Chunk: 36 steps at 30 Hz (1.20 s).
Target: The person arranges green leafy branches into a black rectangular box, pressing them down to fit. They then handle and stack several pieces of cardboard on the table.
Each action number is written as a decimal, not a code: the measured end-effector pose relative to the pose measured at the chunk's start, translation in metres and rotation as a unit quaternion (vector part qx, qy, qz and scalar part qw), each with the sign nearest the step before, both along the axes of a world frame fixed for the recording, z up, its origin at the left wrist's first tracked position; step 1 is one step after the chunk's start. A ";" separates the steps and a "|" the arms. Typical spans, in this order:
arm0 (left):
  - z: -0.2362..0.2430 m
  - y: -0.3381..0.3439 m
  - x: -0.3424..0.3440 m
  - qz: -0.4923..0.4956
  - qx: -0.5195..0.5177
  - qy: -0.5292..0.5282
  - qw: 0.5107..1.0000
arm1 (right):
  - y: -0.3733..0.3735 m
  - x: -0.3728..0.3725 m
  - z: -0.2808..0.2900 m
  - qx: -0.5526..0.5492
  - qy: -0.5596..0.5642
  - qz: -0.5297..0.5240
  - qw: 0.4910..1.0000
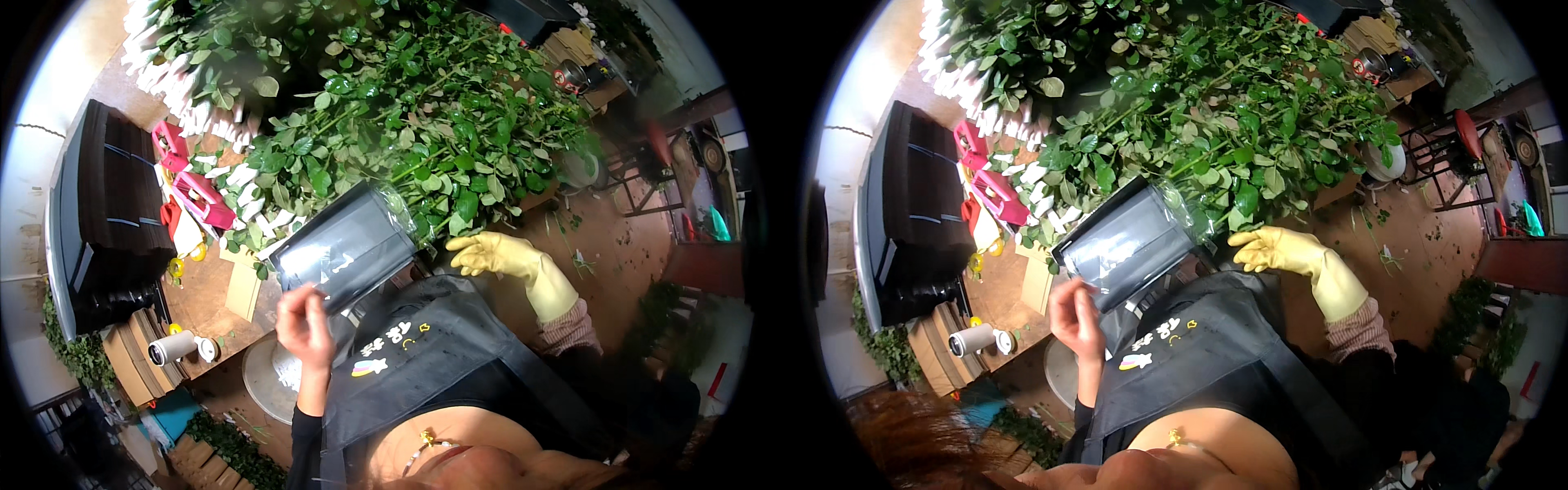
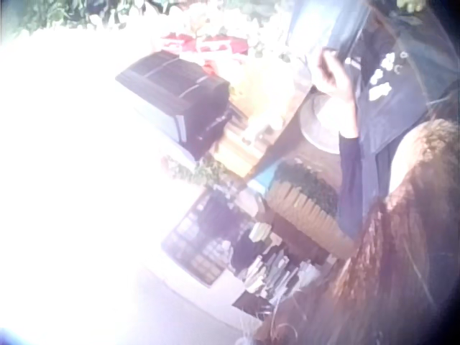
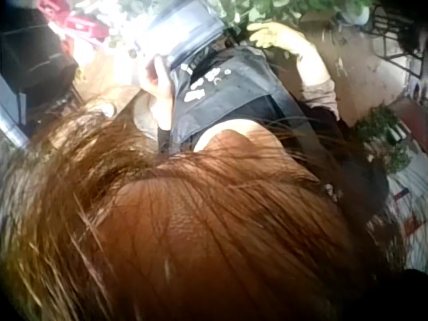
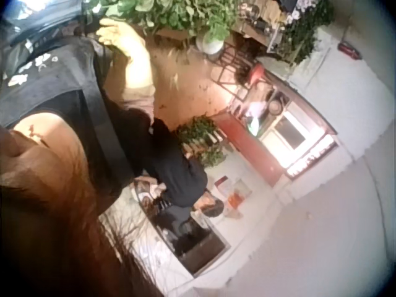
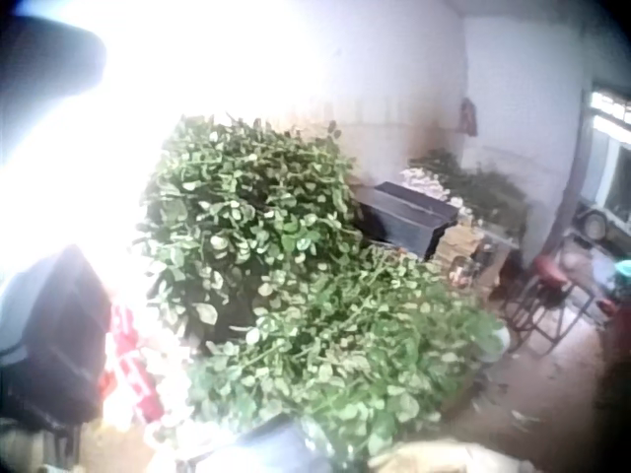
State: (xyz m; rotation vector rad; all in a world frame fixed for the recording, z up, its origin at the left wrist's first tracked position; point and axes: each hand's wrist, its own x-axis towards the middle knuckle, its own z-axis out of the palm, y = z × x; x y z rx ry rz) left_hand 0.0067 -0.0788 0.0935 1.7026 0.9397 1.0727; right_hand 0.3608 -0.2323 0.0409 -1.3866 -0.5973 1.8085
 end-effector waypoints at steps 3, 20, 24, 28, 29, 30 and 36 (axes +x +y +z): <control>0.022 -0.018 0.023 -0.300 -0.052 0.055 0.951 | 0.013 -0.009 0.007 -0.003 0.053 0.028 0.998; -0.130 -0.032 0.121 -0.318 -0.299 0.201 0.877 | 0.011 -0.050 0.015 0.023 0.024 -0.055 0.998; -0.094 -0.020 0.100 -0.345 -0.153 0.311 0.872 | 0.025 -0.049 -0.065 -0.130 0.384 -0.056 0.913; -0.054 -0.015 0.068 -0.381 -0.197 0.298 0.853 | 0.036 -0.039 -0.160 -0.049 0.122 -0.007 0.991; -0.051 -0.016 0.071 -0.405 -0.196 0.287 0.846 | 0.020 -0.012 -0.228 -0.048 0.211 -0.001 0.976; -0.058 -0.018 0.046 -0.351 -0.209 0.272 0.871 | 0.049 -0.031 -0.223 -0.042 0.168 0.048 0.984; -0.080 -0.027 0.008 -0.286 -0.486 0.102 0.820 | 0.051 -0.031 -0.152 0.098 0.073 0.044 0.991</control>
